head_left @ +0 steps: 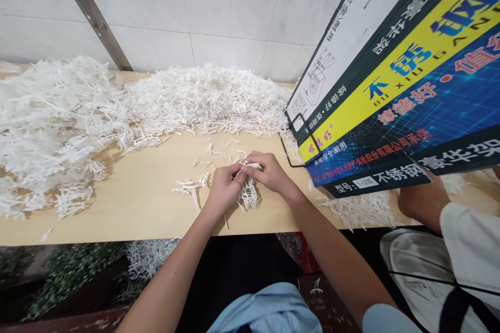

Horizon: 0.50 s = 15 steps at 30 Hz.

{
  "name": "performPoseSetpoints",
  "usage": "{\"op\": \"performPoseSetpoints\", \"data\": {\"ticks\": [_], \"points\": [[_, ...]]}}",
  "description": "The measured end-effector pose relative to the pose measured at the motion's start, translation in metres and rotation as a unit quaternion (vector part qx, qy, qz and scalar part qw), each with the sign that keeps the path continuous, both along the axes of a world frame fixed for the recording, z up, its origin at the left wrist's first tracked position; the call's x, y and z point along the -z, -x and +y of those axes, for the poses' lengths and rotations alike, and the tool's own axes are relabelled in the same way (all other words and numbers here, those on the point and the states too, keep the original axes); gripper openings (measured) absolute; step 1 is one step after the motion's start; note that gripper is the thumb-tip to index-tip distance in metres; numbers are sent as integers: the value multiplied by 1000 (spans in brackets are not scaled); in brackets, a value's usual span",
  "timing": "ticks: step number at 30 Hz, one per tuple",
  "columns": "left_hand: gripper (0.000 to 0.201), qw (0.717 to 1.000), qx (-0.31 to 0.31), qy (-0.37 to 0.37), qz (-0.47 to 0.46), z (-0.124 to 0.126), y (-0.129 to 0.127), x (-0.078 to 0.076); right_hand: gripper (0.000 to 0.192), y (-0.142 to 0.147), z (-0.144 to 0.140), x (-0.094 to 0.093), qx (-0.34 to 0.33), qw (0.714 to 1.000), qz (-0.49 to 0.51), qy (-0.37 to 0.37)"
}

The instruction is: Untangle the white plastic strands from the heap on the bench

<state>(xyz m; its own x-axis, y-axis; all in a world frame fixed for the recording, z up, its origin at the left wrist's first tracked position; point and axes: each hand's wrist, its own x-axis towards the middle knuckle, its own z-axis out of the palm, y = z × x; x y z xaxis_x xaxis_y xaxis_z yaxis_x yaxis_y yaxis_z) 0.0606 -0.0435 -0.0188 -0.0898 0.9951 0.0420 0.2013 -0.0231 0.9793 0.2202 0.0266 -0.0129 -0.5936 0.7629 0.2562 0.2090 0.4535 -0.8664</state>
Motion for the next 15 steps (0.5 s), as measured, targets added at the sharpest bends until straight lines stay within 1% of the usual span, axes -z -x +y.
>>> {"op": "performPoseSetpoints", "data": {"ticks": [2,4,5,7,8,9,10,12,14,15], "points": [[33,1000,5,-5,5,0,0,1,45,1,0,4,36,999,-12,-2],[32,999,28,-5,19,-1,0,0,48,2,4,9,109,994,28,6],[32,998,45,-4,31,-2,0,-1,50,2,8,11,161,984,67,19],[33,996,67,-1,58,-4,1,-2,53,2,16,16,257,952,154,61],[33,996,66,1,65,-6,2,-3,52,2,20,17,281,939,182,81],[32,996,58,2,64,-7,2,-4,49,1,23,16,279,936,192,91],[32,997,44,3,56,-7,2,-4,45,1,24,15,255,945,185,86],[30,999,12,6,37,-7,2,-3,40,1,21,10,178,972,151,39],[30,1000,-9,8,25,-5,1,-2,45,1,14,3,107,986,127,-1],[30,1000,-17,9,22,-4,1,-2,47,1,10,0,75,990,115,-7]]}}
